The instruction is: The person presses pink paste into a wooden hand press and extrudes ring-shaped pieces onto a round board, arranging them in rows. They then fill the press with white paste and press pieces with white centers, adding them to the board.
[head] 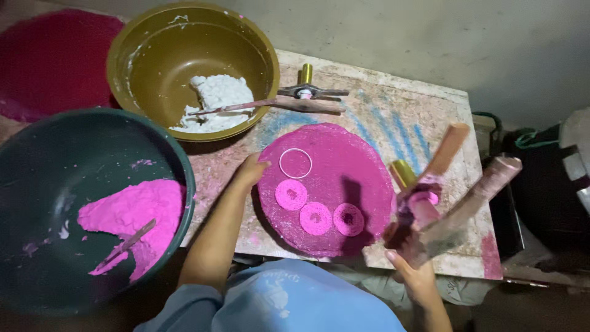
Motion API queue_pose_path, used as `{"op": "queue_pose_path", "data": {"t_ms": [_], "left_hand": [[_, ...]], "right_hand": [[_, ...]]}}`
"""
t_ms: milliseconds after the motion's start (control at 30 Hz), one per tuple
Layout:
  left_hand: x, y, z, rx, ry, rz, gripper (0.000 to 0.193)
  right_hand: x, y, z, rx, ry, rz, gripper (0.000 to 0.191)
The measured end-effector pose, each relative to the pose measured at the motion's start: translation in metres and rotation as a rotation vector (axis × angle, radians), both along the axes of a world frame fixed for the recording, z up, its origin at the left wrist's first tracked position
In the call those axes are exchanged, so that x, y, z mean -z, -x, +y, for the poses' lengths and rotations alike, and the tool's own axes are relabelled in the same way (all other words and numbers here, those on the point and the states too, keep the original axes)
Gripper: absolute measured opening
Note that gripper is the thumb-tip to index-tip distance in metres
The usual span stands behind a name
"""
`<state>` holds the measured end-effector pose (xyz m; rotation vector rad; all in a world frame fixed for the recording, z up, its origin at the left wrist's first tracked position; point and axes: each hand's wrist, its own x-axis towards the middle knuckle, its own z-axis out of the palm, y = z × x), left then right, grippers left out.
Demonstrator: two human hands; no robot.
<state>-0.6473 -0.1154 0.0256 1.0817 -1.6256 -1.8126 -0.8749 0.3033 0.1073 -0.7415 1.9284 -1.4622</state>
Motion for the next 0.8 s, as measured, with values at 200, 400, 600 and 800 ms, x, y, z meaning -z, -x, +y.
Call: {"op": "queue_pose_path", "data": {"t_ms": [200,400,600,800], "left_hand": [[0.013,-0.035,0.038,0.045,-0.135,0.102,0.040],[0.012,-0.059,0.144,-0.180,-0.018,0.181,0.052],[-0.047,-0.050,0.139,-0.463,0.566,0.084,0.087],[-0.122,-0.037,0.069,0.424,-0.747,1.319,0.091]], "right_hand": [[-0.021,-0.012,0.013,-0.012,0.251,-0.135,0.071],[-0.005,-0.013,0.003,-0.003,0.134,-0.114,0.085],[-0.029,-0.004,-0.031,-0.459,-0.062,-0.141,0.097],[-0.065,-0.037,-0.108,-0.979,-0.347,-0.716,0.106]]}}
